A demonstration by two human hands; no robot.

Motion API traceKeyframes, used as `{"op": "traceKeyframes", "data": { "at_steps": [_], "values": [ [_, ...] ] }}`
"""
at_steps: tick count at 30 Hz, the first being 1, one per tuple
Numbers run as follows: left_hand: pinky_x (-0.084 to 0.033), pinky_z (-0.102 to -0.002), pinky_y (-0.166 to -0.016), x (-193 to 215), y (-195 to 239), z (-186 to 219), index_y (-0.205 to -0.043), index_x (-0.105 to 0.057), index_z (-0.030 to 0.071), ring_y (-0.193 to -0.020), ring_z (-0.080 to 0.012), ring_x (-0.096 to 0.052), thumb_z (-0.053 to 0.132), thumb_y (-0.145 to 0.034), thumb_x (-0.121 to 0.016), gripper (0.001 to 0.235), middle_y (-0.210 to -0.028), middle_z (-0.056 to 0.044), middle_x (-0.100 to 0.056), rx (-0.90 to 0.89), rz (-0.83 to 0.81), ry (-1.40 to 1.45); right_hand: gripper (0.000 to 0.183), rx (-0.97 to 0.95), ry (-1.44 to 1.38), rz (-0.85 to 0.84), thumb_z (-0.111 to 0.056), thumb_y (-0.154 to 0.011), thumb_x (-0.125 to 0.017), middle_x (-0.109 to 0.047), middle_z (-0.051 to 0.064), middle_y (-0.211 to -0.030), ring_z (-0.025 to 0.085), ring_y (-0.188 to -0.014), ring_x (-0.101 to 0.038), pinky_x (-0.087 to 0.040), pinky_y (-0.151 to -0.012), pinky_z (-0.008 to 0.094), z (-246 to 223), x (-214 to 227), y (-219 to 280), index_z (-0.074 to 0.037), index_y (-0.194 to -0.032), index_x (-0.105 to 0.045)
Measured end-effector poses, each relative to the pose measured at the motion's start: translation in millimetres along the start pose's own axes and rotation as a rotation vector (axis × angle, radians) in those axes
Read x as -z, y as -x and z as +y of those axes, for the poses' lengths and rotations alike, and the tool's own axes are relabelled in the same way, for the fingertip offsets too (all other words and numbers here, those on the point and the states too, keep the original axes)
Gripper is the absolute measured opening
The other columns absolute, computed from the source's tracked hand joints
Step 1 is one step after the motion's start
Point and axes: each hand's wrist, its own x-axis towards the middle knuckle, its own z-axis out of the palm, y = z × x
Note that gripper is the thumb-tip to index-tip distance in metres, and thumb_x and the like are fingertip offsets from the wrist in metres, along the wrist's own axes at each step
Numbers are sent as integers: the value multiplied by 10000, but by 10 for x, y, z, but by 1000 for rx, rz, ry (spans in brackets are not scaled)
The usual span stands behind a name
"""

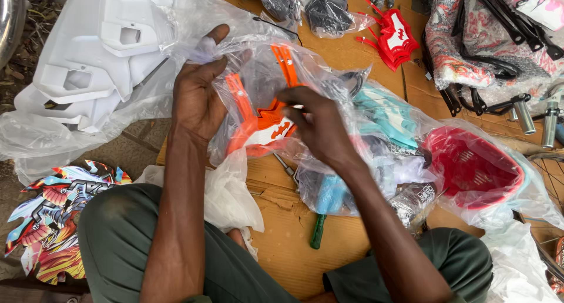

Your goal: The person unpacks various bicycle parts from plastic bags, including colorful reflectors and a black bell. They then use a wrench to tighten a bolt on a metal bracket and use pliers to secure a cotter pin on the bell assembly.

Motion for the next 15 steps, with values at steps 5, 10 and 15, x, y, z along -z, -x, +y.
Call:
{"op": "traceKeyframes", "data": {
  "at_steps": [5,10,15],
  "values": [
    [-519,-445,-1121,-16,50,35,-1502,-454,-43,-1228,-297,-635,-47,-994,-494,509,-1348,-233,-617,63,-81,107,399,26,-60,-251,-261,-894,-812,-695,99,-1027,175,-944,-666,-539,-881,341,-12,-368,-260,-21,-1158,-633],
    [-508,-348,-1066,112,-39,60,-1566,-424,35,-1250,-229,-568,-157,-931,-512,670,-1523,-181,-514,-64,-63,-374,312,-256,-154,-258,-270,-944,-821,-575,40,-828,128,-803,-515,-464,-761,346,43,-240,-385,2,-924,-669],
    [-541,-355,-1176,153,-38,135,-1559,-446,95,-1414,-257,-559,-182,-842,-524,773,-1595,-191,-454,-216,-90,-332,146,-286,-571,-106,-178,-922,-787,-694,-41,-892,72,-846,-584,-481,-822,264,74,-95,-516,-69,-992,-720]
  ]
}}
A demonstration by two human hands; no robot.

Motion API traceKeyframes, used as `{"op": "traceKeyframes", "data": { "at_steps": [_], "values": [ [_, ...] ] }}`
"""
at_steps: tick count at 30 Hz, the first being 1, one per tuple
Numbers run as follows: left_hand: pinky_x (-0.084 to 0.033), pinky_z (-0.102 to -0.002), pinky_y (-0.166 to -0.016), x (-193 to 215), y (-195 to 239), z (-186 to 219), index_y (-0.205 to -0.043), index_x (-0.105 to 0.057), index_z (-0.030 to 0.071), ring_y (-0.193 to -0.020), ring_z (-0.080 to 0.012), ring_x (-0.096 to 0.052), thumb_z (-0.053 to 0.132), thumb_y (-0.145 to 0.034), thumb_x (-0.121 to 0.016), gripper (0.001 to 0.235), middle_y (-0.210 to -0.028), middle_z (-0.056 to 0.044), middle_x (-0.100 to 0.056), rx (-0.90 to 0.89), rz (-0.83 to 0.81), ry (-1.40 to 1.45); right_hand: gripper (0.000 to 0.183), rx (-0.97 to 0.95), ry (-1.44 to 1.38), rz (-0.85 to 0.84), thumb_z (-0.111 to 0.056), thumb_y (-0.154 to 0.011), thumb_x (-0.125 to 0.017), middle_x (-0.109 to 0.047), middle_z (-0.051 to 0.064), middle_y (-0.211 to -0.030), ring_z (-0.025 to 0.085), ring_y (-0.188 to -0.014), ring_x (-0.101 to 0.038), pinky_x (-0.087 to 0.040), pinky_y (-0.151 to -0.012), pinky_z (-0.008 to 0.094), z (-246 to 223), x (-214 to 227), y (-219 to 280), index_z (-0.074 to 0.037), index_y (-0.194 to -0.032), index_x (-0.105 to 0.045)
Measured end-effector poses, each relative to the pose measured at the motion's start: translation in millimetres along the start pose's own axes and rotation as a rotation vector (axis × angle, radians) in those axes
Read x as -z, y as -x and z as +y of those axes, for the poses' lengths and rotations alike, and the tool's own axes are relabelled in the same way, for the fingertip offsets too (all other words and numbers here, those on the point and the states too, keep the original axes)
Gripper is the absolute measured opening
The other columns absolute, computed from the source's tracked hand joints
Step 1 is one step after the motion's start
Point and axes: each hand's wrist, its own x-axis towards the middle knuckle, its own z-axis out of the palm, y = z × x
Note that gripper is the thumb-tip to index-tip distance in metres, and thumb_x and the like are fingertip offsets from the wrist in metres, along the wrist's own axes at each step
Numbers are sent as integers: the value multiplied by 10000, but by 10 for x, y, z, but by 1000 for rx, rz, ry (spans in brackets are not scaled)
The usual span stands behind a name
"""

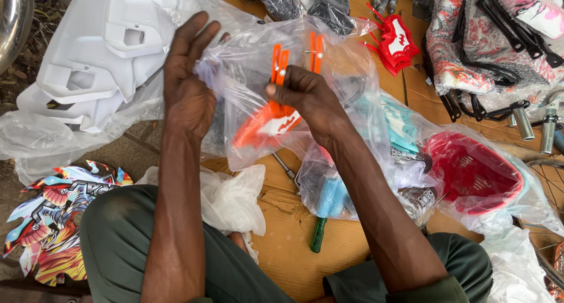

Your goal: The person unpacks various bicycle parts from plastic bags, including colorful reflectors and a black bell. They then use a wrench to tighten a bolt on a metal bracket and use pliers to secure a cotter pin on the bell assembly.

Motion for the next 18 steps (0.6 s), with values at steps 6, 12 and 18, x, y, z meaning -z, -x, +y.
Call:
{"op": "traceKeyframes", "data": {
  "at_steps": [6,12,18],
  "values": [
    [-427,-259,-1074,32,102,99,-1565,-362,175,-1369,-134,-394,126,-1008,-719,663,-1503,-114,-423,211,16,-455,177,98,-229,335,-203,-914,-792,-736,25,-866,104,-714,-599,-497,-689,272,-275,69,-86,-47,-969,-729],
    [-481,-366,-695,143,34,-79,-1130,-753,10,-778,-159,-578,192,-934,-824,278,-936,-64,-729,275,132,-534,258,65,-371,536,-293,-952,-786,-661,36,-826,147,-720,-685,-565,-634,311,-344,590,0,-94,-917,-627],
    [-546,-405,-696,364,83,-148,-1133,-726,15,-767,-218,-683,89,-908,-763,240,-916,-98,-745,95,488,-1261,177,85,-1400,283,-159,-1048,-624,-723,130,-1081,235,-1009,-724,-610,-911,337,-256,1530,220,-29,-1162,-662]
  ]
}}
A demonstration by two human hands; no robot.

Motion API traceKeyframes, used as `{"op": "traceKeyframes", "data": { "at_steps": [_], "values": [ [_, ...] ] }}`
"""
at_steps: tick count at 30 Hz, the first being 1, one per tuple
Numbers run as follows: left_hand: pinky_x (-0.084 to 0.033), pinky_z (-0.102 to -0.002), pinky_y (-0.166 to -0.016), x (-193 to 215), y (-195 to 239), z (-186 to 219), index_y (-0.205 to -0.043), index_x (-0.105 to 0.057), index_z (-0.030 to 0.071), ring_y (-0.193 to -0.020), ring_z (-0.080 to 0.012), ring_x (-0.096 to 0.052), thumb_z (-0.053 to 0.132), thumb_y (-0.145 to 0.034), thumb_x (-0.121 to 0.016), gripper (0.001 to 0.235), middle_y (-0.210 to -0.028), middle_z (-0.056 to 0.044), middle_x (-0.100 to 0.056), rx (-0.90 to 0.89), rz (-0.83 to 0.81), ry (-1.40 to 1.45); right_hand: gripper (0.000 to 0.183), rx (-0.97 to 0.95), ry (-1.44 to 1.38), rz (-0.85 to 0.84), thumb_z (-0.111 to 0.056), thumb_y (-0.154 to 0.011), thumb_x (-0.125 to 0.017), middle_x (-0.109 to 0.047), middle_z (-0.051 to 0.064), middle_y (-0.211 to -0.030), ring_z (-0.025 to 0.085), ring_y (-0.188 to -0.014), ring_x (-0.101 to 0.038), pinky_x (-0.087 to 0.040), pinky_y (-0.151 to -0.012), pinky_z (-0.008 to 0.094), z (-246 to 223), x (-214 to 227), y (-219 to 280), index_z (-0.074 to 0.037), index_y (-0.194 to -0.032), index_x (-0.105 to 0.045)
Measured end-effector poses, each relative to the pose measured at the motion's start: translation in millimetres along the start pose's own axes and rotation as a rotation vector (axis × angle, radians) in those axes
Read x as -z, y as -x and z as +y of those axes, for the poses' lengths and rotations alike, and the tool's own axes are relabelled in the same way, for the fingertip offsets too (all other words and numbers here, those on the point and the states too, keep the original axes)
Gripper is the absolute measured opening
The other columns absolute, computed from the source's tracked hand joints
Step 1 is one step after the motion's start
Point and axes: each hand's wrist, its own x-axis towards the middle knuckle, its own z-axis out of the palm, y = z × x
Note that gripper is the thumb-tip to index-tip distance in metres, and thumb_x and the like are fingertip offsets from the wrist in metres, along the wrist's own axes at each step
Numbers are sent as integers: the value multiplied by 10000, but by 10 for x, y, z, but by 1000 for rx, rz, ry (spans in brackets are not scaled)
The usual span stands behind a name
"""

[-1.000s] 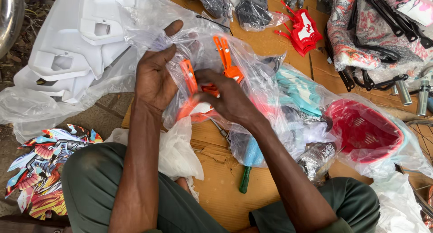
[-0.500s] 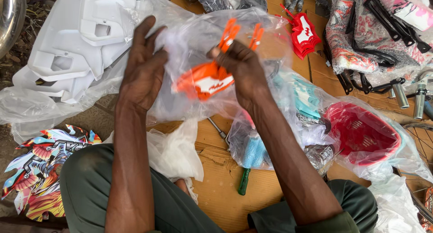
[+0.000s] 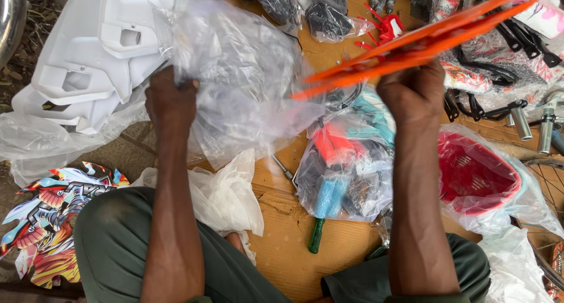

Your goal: The person unpacks various bicycle parts from plastic bags, including colorful reflectors and a black bell. They then use a wrench to tighten a bolt on a metal bracket and use pliers to secure a cotter pin on the bell assembly.

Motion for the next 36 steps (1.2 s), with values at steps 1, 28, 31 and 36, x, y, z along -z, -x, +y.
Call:
{"op": "traceKeyframes", "data": {
  "at_steps": [1,28,31,36],
  "values": [
    [-545,-445,-716,-16,-13,21,-1184,-693,10,-799,-273,-682,89,-878,-784,329,-952,-157,-728,-14,24,-168,180,-41,-135,20,-153,-1079,-584,-714,146,-1095,247,-1042,-716,-616,-959,349,-93,57,-22,-30,-1192,-652],
    [-617,-325,-733,-459,347,619,-1323,-651,27,-936,-142,-704,192,-980,-743,391,-1180,-68,-728,170,-320,1180,379,24,1323,54,-372,-941,-662,-708,48,-1083,153,-955,-666,-571,-828,363,1075,233,562,-71,-1169,-643],
    [-654,-347,-798,-510,380,665,-1357,-598,38,-986,-143,-727,276,-947,-725,491,-1184,-68,-733,194,-458,955,313,69,1129,67,-237,-1023,-703,-720,126,-1063,189,-921,-643,-548,-824,367,1182,347,502,43,-1158,-667],
    [-552,-425,-870,-532,290,589,-1478,-434,34,-1097,-256,-606,395,-919,-762,742,-1299,-156,-599,45,-358,378,270,282,723,111,-134,-997,-625,-715,110,-1184,218,-1049,-725,-616,-920,377,662,483,188,2,-1231,-624]
  ]
}}
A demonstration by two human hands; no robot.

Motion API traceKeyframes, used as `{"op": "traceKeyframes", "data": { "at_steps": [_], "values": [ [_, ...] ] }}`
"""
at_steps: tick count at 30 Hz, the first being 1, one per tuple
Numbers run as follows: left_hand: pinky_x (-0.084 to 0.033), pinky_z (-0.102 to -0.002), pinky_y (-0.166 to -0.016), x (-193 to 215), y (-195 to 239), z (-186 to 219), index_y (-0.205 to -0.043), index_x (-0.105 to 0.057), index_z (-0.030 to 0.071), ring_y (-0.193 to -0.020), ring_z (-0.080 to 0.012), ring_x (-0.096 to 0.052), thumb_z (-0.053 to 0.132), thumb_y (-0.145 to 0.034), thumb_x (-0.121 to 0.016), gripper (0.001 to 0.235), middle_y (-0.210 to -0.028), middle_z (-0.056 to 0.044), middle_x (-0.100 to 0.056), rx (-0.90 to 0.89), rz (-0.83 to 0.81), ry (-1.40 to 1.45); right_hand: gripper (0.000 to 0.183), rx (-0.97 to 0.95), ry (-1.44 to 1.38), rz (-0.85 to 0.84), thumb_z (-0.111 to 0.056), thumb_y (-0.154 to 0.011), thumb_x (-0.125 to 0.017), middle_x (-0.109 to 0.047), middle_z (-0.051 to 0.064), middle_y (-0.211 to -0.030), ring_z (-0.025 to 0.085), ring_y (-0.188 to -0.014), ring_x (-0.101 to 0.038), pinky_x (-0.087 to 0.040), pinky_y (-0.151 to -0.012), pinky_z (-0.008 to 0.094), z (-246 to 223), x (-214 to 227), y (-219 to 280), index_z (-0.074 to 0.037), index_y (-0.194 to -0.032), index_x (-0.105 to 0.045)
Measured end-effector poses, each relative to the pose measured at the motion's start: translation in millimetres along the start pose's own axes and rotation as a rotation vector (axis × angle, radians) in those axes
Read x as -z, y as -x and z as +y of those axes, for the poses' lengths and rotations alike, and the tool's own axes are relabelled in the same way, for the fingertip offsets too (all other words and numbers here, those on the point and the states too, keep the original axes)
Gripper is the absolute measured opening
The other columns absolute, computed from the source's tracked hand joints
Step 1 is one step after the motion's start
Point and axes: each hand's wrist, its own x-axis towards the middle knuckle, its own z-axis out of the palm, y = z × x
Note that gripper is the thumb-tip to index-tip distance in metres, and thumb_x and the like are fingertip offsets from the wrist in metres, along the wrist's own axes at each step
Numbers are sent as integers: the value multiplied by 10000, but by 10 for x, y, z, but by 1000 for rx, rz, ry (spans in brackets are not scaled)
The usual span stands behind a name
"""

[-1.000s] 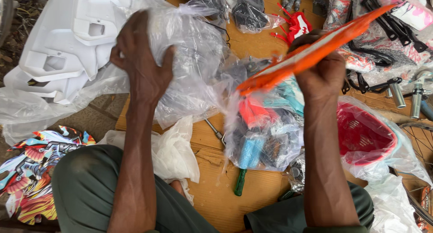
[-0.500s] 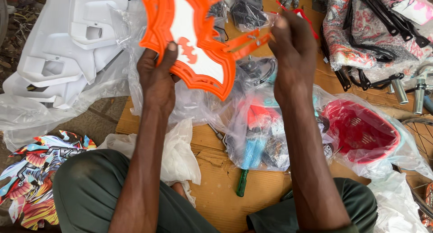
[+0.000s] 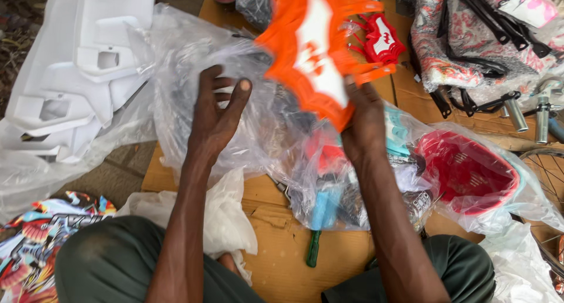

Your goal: The person unpacks various bicycle parts from plastic bags, including colorful reflectors and a black bell. They then use a wrench to tighten a bolt on a metal bracket and use pliers to secure a cotter pin on the bell assembly.

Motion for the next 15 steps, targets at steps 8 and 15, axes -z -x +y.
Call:
{"op": "traceKeyframes", "data": {
  "at_steps": [8,15],
  "values": [
    [-398,-534,-1023,-92,-28,-222,-1485,-353,-64,-1213,-439,-412,156,-705,-911,984,-1409,-280,-370,-218,4,-721,337,10,-248,214,-127,-1014,-563,-734,121,-1266,276,-1122,-738,-600,-945,426,-174,1237,-1602,-52,-1339,-609],
    [-399,-537,-1005,-110,-56,-247,-1466,-375,-78,-1193,-440,-422,99,-752,-877,891,-1399,-284,-380,-254,6,-737,500,-359,-332,285,-509,-987,-604,-731,15,-1233,243,-982,-743,-643,-746,433,-284,2022,-2693,-163,-1348,-620]
  ]
}}
